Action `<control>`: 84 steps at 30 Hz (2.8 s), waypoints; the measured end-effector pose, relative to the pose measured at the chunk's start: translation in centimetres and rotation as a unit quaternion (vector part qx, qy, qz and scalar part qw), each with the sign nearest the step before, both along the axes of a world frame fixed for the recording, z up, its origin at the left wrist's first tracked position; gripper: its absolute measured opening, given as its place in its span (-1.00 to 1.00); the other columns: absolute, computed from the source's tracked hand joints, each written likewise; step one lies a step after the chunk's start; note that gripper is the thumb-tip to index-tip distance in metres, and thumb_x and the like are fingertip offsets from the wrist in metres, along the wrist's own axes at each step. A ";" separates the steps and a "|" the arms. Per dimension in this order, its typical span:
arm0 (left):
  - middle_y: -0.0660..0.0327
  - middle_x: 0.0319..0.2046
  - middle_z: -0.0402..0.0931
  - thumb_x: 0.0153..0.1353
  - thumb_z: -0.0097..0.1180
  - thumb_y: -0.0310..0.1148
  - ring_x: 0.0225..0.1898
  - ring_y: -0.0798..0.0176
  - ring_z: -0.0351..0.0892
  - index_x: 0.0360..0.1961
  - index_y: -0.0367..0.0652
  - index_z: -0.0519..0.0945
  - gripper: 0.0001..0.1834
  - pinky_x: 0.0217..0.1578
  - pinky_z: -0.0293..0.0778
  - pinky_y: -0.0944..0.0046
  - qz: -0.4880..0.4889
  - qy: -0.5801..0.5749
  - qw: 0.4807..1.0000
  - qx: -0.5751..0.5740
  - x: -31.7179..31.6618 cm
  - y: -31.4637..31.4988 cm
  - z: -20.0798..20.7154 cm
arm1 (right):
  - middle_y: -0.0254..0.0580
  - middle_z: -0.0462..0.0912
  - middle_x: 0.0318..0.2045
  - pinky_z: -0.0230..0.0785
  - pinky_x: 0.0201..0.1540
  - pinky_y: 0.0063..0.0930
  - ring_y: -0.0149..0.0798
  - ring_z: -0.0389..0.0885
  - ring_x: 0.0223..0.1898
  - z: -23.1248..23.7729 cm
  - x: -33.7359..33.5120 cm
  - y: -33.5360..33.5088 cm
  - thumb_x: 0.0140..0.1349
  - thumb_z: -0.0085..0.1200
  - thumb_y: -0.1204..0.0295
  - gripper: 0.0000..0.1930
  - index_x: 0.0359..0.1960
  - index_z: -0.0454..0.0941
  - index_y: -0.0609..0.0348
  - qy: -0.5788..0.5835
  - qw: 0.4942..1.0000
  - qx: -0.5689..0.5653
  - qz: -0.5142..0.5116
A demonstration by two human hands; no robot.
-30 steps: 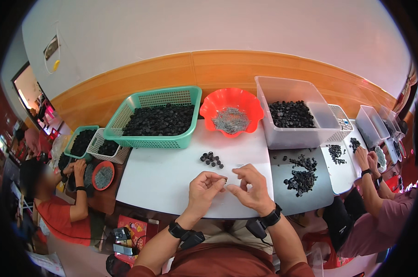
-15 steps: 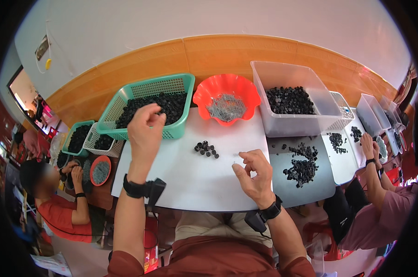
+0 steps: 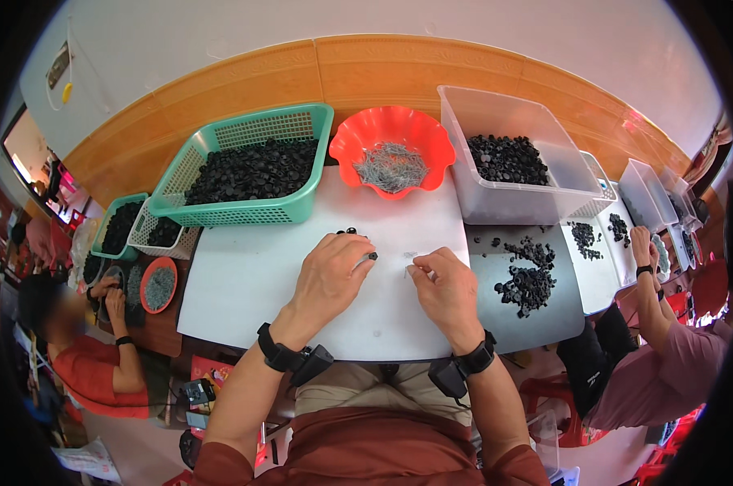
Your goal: Assembling small black plastic components by inserting metal pins or smaller parts.
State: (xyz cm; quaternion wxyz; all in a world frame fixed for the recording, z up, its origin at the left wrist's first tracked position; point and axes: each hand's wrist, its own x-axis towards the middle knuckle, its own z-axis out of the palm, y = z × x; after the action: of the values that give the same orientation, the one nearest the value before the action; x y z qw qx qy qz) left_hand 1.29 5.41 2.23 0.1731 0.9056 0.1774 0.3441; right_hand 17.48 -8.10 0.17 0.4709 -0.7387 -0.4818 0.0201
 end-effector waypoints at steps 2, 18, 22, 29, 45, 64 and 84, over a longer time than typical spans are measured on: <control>0.11 -0.14 0.66 0.12 0.29 -0.47 -0.08 -0.01 0.60 -0.21 -0.23 0.65 -0.81 -0.04 0.53 0.07 -0.002 -0.001 1.000 -0.007 -0.1 0.0 0.0 | -0.22 0.66 -0.31 0.46 -0.36 -0.37 -0.24 0.65 -0.43 0.1 -0.2 0.0 0.20 0.28 0.47 -0.88 -0.24 0.71 0.19 -0.035 0.998 -0.058 -0.004; 0.18 -0.18 0.48 0.16 0.29 -0.43 -0.08 0.08 0.50 -0.11 -0.19 0.69 -0.75 -0.13 0.54 0.10 0.022 0.143 0.989 0.008 0.8 0.0 -0.1 | -0.22 0.62 -0.30 0.49 -0.36 -0.16 0.01 0.67 -0.42 0.4 -0.1 -0.1 0.22 0.22 0.44 -0.92 -0.29 0.64 0.15 -0.112 0.987 -0.092 0.063; 0.18 -0.20 0.47 0.16 0.27 -0.42 -0.09 0.09 0.50 -0.20 -0.19 0.68 -0.82 -0.16 0.55 0.09 0.016 0.144 0.989 0.015 1.1 -0.2 0.0 | -0.21 0.61 -0.31 0.49 -0.36 -0.18 -0.01 0.67 -0.43 0.3 -0.1 -0.2 0.21 0.23 0.45 -0.90 -0.28 0.63 0.16 -0.089 0.991 -0.071 0.075; 0.17 -0.19 0.49 0.18 0.24 -0.44 -0.09 0.07 0.52 -0.26 -0.20 0.69 -0.88 -0.17 0.56 0.08 0.009 0.138 0.990 0.002 0.4 -1.0 -0.5 | -0.21 0.61 -0.32 0.49 -0.36 -0.23 -0.05 0.66 -0.44 0.5 -0.2 -0.2 0.23 0.23 0.46 -0.91 -0.28 0.62 0.17 -0.048 0.995 -0.047 0.073; 0.00 -0.22 0.71 0.17 0.31 -0.46 -0.20 0.04 0.77 -0.10 -0.29 0.55 -0.70 -0.16 0.65 0.19 -0.029 0.044 0.975 -0.217 -0.3 -3.2 -0.6 | -0.18 0.58 -0.43 0.39 -0.42 -0.45 -0.30 0.53 -0.52 1.1 -0.5 -0.4 0.19 0.31 0.55 -0.90 -0.27 0.69 0.27 0.101 0.983 0.039 0.150; 0.01 -0.25 0.72 0.14 0.40 -0.48 -0.20 0.11 0.78 -0.08 -0.26 0.49 -0.62 -0.15 0.67 0.23 -0.033 0.000 0.965 -0.261 -0.2 -4.2 -0.4 | -0.17 0.59 -0.44 0.39 -0.43 -0.42 -0.26 0.54 -0.53 1.5 -0.6 -0.5 0.19 0.30 0.55 -0.91 -0.30 0.68 0.28 0.076 0.984 0.020 0.161; 0.13 -0.24 0.71 0.16 0.37 -0.56 -0.22 0.42 0.68 -0.09 -0.25 0.51 -0.67 -0.17 0.59 0.39 -0.053 -0.025 0.865 -0.498 -1.3 -2.9 -0.3 | -0.18 0.59 -0.35 0.42 -0.37 -0.38 -0.21 0.56 -0.48 1.8 -0.5 -0.9 0.21 0.21 0.57 -0.79 -0.11 0.69 0.17 0.058 0.963 -0.001 0.263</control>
State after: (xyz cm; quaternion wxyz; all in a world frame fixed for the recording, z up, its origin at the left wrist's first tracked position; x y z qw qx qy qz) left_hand 0.02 2.52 1.97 0.6232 0.6984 0.2723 0.2230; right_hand 16.97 -9.00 1.95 0.4754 -0.5839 -0.6312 0.1861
